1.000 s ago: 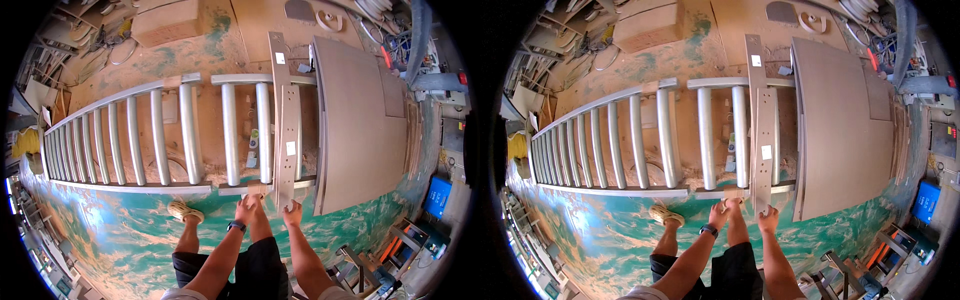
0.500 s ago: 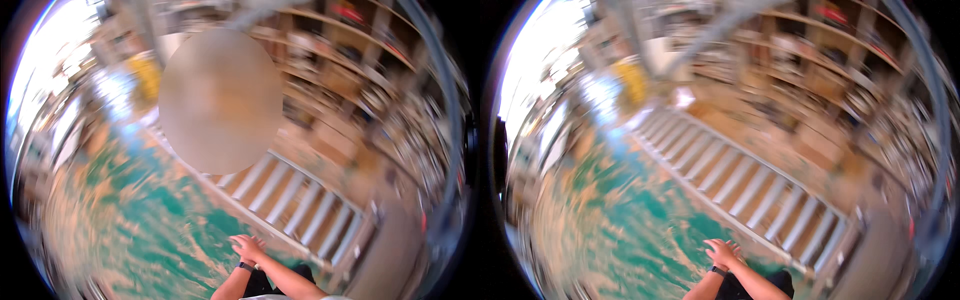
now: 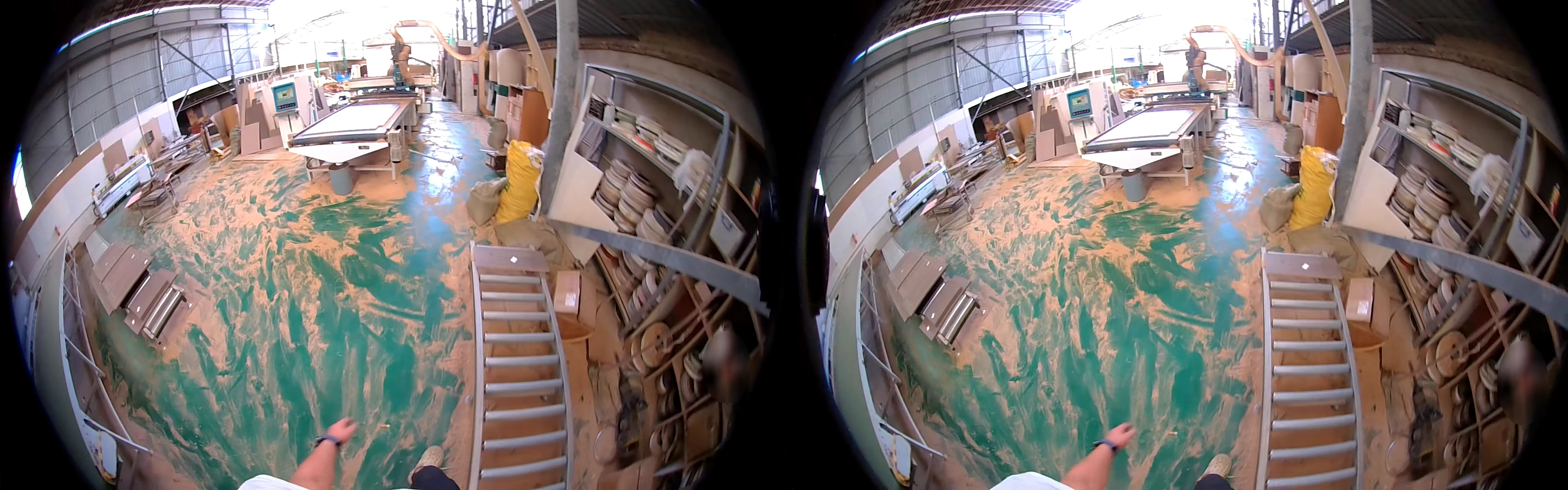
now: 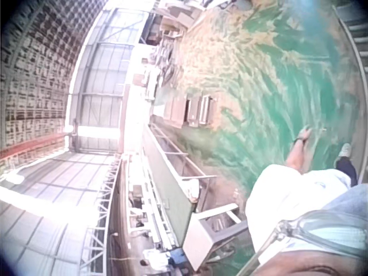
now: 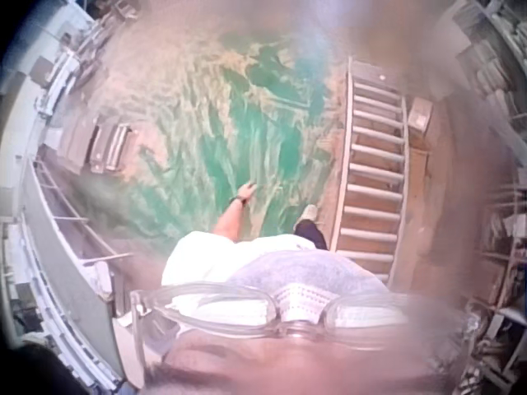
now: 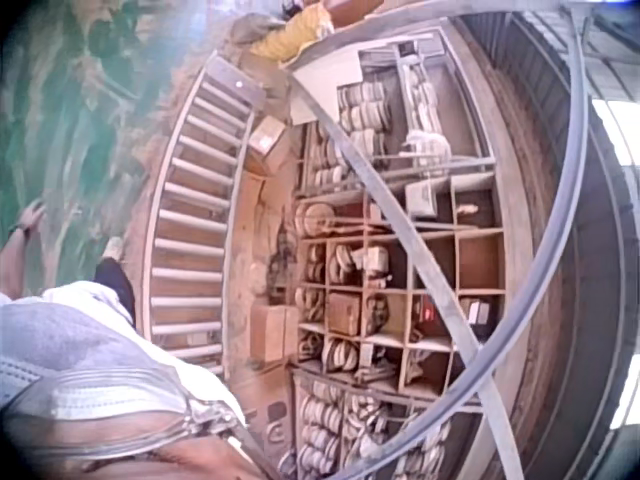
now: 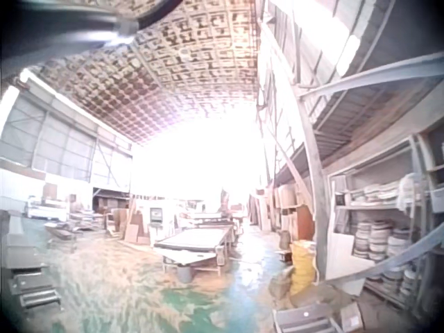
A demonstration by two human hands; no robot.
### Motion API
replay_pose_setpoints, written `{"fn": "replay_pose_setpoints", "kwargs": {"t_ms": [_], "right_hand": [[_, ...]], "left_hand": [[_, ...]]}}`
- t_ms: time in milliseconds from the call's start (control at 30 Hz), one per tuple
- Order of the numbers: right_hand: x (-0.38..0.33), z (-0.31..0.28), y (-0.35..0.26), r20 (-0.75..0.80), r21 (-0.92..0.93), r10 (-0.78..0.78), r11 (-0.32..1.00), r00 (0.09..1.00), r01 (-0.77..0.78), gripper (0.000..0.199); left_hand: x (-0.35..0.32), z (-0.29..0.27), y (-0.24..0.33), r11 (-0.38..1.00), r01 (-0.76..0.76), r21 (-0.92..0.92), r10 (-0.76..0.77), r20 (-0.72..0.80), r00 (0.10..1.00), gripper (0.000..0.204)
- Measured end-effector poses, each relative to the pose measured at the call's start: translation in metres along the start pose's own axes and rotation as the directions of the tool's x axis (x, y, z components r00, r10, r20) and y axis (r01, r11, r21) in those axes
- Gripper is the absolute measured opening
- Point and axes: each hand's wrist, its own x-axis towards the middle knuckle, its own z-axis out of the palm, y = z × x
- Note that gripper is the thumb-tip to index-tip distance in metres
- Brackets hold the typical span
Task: The person walks through a workshop and picks up a roll of labels. They proceed to apply individual labels to several cut wooden panels resting on a large CNC machine table. The person handles the panels one by one, placing them on the table, applying a label, and then moving them to a different location.
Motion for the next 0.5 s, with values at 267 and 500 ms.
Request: {"fn": "replay_pose_setpoints", "kwargs": {"t_ms": [267, 500], "right_hand": [[0.215, -0.189, -0.195, -0.011, -0.126, -0.125, 0.984, 0.992, 0.123, 0.046], [0.392, -0.403, -0.613, -0.427, -0.158, -0.579, 0.804, 0.695, 0.573, 0.041]], "left_hand": [[-0.048, -0.095, -0.099, 0.663, 0.741, 0.106, -0.724, -0.159, 0.671, 0.058], [0.105, -0.091, 0.004, 0.719, 0.695, 0.020, -0.695, -0.011, 0.719, 0.060]]}}
